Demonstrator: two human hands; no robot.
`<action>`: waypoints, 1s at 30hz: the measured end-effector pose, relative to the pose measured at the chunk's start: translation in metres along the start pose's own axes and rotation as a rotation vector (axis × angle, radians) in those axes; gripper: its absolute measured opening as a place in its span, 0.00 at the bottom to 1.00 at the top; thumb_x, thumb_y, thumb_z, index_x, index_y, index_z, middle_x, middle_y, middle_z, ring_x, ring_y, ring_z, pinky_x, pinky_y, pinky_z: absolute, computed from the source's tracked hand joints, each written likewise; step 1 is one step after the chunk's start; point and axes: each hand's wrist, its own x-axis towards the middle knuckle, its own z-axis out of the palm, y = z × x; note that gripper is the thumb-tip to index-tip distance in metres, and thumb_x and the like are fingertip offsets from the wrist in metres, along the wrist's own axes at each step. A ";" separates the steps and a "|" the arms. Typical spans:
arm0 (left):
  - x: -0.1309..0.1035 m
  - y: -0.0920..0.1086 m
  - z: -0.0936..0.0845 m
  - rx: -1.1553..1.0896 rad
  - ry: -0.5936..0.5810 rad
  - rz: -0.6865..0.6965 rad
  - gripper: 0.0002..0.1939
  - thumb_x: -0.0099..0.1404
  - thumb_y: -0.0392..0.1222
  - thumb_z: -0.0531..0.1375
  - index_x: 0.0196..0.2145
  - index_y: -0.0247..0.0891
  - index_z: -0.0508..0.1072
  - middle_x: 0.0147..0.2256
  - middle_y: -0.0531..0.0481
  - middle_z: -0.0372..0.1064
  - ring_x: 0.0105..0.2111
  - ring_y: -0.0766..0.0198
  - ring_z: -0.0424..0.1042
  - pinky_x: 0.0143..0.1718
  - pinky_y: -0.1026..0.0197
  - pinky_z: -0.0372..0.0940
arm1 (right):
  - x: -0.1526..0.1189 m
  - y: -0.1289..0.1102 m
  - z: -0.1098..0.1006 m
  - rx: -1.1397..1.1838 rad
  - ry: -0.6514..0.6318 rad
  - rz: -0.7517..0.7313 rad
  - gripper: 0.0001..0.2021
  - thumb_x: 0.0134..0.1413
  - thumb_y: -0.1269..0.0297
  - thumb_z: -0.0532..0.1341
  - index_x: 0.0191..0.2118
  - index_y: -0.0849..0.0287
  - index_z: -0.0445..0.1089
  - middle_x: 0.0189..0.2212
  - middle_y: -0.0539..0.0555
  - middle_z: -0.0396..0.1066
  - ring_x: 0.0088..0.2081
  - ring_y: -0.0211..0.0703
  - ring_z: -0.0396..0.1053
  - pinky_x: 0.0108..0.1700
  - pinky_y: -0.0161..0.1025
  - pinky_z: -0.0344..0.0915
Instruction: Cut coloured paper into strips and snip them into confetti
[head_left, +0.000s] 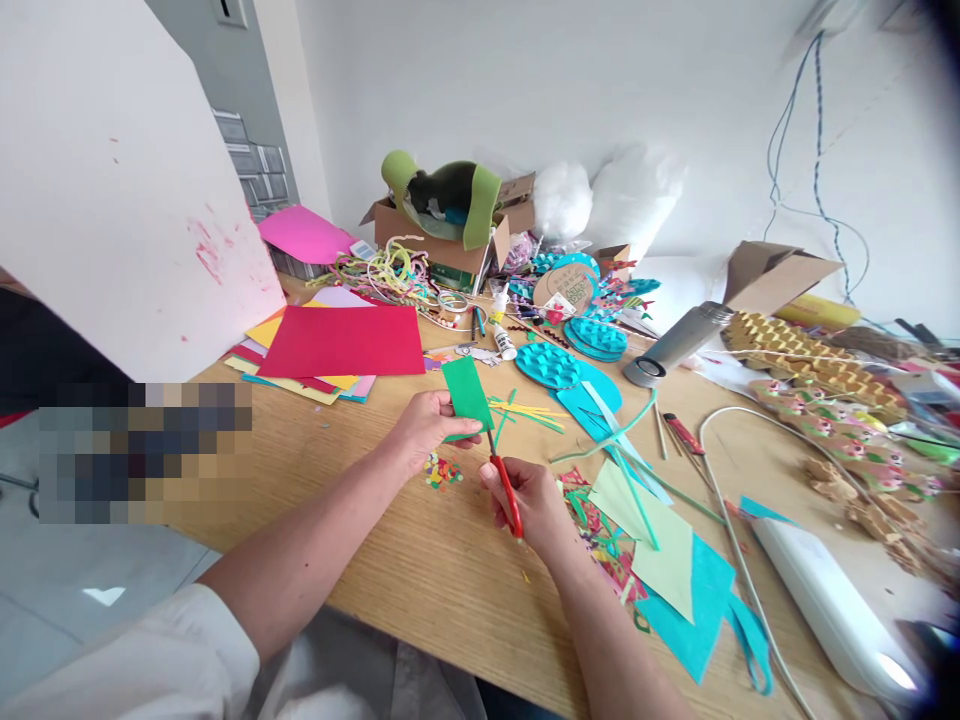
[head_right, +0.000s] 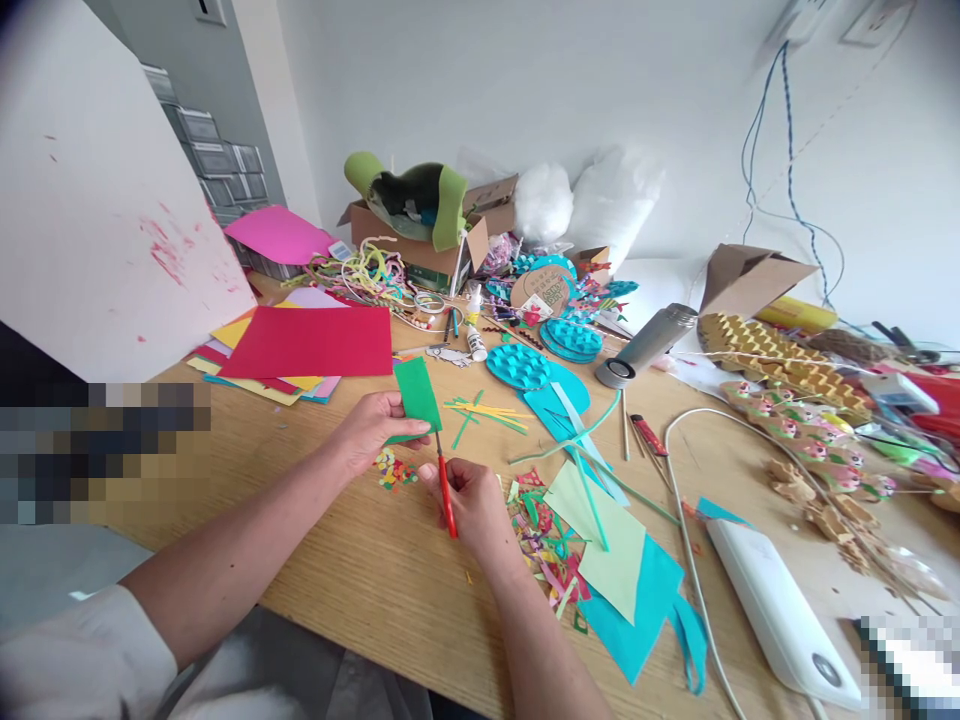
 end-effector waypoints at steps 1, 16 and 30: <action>0.000 0.000 0.000 0.004 0.000 -0.001 0.13 0.44 0.36 0.68 0.30 0.32 0.74 0.28 0.46 0.75 0.25 0.64 0.74 0.27 0.63 0.67 | 0.000 0.000 0.000 0.000 -0.004 -0.001 0.21 0.51 0.47 0.59 0.21 0.60 0.62 0.11 0.47 0.61 0.13 0.35 0.60 0.16 0.29 0.49; -0.004 0.003 0.005 0.011 0.040 -0.018 0.12 0.43 0.35 0.67 0.29 0.31 0.73 0.28 0.46 0.75 0.24 0.64 0.73 0.27 0.63 0.67 | -0.001 -0.002 0.001 0.009 -0.014 0.010 0.22 0.51 0.46 0.58 0.21 0.60 0.60 0.11 0.47 0.60 0.13 0.35 0.60 0.16 0.29 0.49; -0.003 0.003 0.004 -0.013 0.037 -0.031 0.11 0.43 0.34 0.67 0.27 0.32 0.74 0.25 0.47 0.74 0.23 0.64 0.72 0.26 0.62 0.66 | -0.003 -0.005 0.003 0.015 0.004 0.015 0.22 0.51 0.46 0.58 0.19 0.58 0.56 0.10 0.46 0.59 0.13 0.35 0.60 0.16 0.29 0.49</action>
